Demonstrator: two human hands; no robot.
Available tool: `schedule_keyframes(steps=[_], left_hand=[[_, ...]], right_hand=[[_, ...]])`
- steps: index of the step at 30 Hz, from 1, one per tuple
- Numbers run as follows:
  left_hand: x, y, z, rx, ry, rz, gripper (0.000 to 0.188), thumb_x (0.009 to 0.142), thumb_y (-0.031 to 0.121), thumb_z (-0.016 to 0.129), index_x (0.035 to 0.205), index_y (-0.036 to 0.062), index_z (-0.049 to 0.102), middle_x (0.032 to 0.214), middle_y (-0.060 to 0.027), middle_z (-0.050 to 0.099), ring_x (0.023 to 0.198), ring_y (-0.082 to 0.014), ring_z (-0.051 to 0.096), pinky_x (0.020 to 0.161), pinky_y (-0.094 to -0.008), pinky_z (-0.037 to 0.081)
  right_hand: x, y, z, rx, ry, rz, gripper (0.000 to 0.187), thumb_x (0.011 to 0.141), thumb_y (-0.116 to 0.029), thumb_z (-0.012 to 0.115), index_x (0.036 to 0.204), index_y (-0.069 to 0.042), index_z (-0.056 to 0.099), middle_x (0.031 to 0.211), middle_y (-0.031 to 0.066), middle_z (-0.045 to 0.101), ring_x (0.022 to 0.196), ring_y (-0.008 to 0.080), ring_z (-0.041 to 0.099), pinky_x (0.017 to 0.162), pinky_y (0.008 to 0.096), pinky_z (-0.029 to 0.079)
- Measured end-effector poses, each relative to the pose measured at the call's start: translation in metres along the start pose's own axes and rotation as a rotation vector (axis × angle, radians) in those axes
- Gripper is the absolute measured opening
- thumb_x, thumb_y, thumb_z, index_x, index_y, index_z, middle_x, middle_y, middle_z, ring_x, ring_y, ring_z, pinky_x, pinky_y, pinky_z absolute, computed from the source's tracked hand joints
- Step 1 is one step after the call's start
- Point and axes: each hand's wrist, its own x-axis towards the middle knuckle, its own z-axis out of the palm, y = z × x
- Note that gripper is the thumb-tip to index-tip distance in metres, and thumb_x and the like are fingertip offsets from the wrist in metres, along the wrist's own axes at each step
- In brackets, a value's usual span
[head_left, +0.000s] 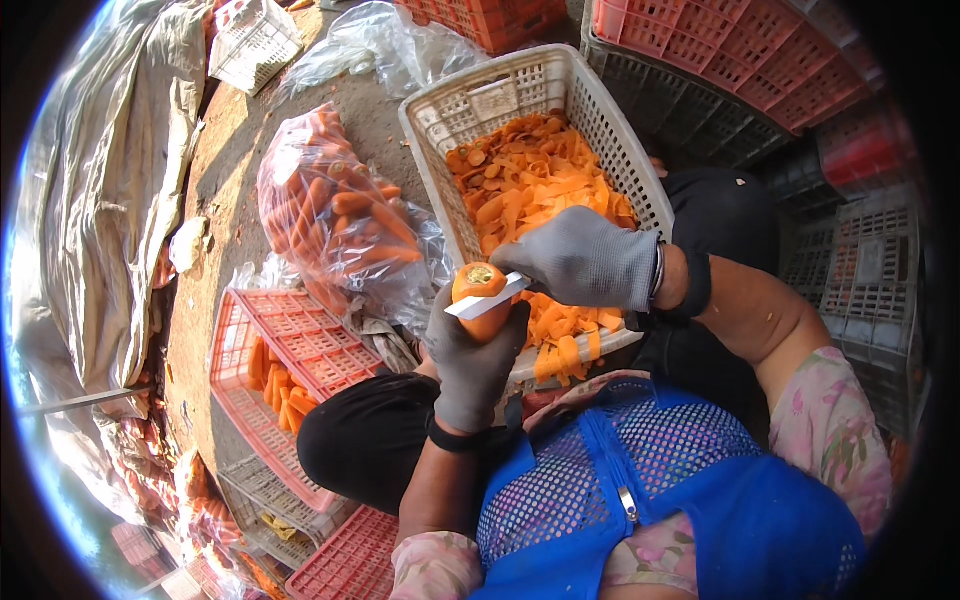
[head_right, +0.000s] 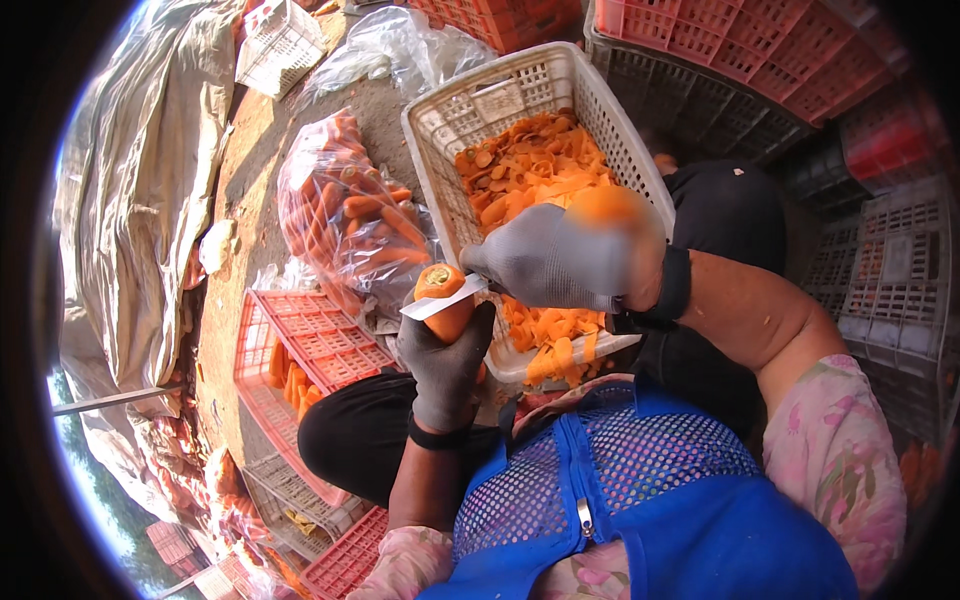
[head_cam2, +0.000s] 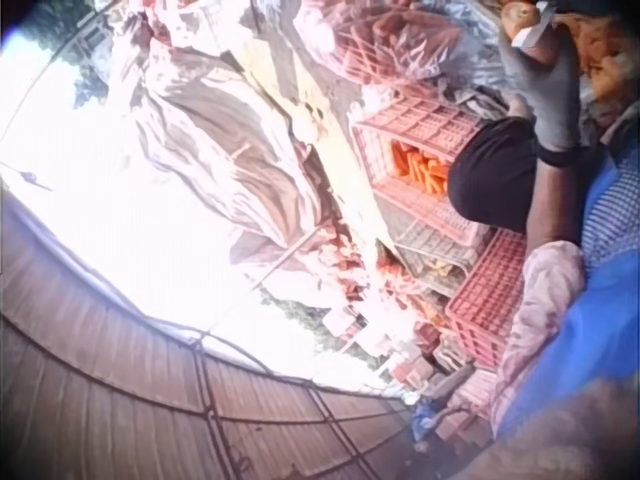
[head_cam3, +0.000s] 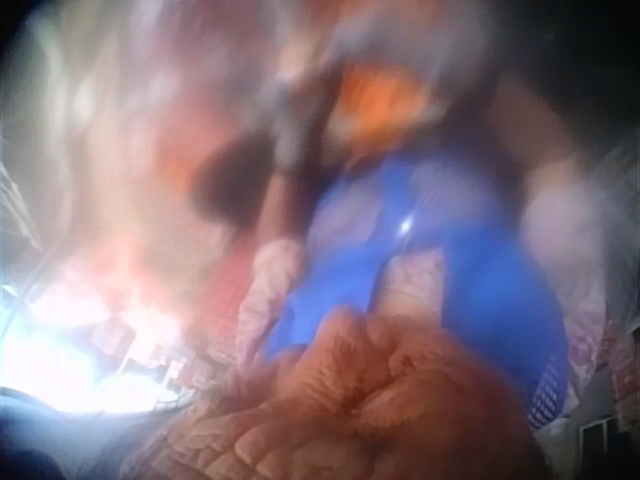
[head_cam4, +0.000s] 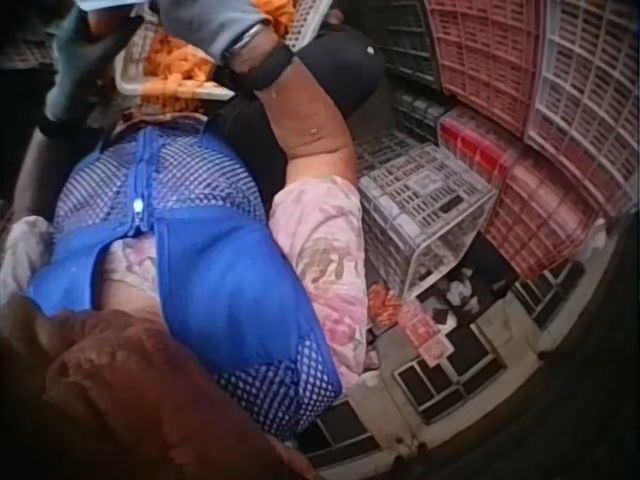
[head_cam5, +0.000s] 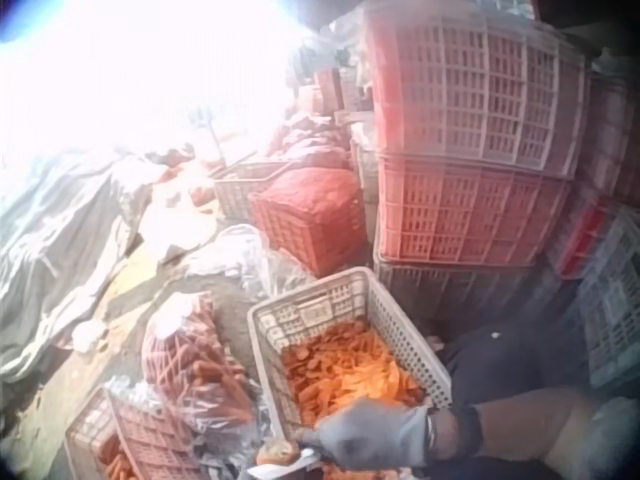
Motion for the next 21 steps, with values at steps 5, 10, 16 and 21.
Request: schedule_keyframes(steps=[5, 10, 16, 21], left_hand=[[-0.004, -0.004, 0.003, -0.068, -0.047, -0.105, 0.053, 0.083, 0.007, 0.093, 0.129, -0.0018, 0.067, 0.112, -0.0124, 0.076, 0.100, -0.0206, 0.075, 0.089, -0.0356, 0.061], [-0.007, 0.027, 0.000, 0.218, -0.217, 0.469, 0.071, 0.074, 0.008, 0.098, 0.135, -0.0005, 0.063, 0.114, -0.0111, 0.073, 0.102, -0.0248, 0.073, 0.093, -0.0396, 0.059], [-0.002, -0.013, -0.004, -0.456, 0.014, -0.216, 0.064, 0.086, 0.007, 0.088, 0.143, 0.0001, 0.058, 0.119, -0.0113, 0.071, 0.104, -0.0242, 0.072, 0.094, -0.0395, 0.061], [0.025, -0.038, -0.020, -1.062, 0.209, -0.704, 0.043, 0.104, 0.034, 0.077, 0.131, 0.0053, 0.059, 0.106, -0.0080, 0.067, 0.094, -0.0242, 0.070, 0.090, -0.0434, 0.062]], right_hand=[[0.000, 0.019, 0.016, -0.129, -0.048, 0.197, 0.018, 0.099, -0.020, 0.072, 0.114, -0.010, 0.072, 0.088, 0.0161, 0.075, 0.084, 0.0381, 0.076, 0.074, 0.0494, 0.060], [0.002, 0.087, 0.036, -0.325, -0.278, 0.388, 0.023, 0.106, -0.029, 0.066, 0.113, -0.008, 0.074, 0.092, 0.0178, 0.077, 0.089, 0.0392, 0.076, 0.079, 0.0505, 0.059], [0.005, 0.057, 0.012, -0.155, -0.278, 0.507, 0.027, 0.106, -0.031, 0.068, 0.120, -0.009, 0.077, 0.104, 0.0186, 0.080, 0.094, 0.0391, 0.077, 0.084, 0.0472, 0.061], [-0.004, 0.041, -0.004, 0.020, -0.301, 0.286, 0.024, 0.105, -0.031, 0.071, 0.115, -0.009, 0.078, 0.096, 0.0159, 0.079, 0.088, 0.0377, 0.076, 0.079, 0.0451, 0.060]])
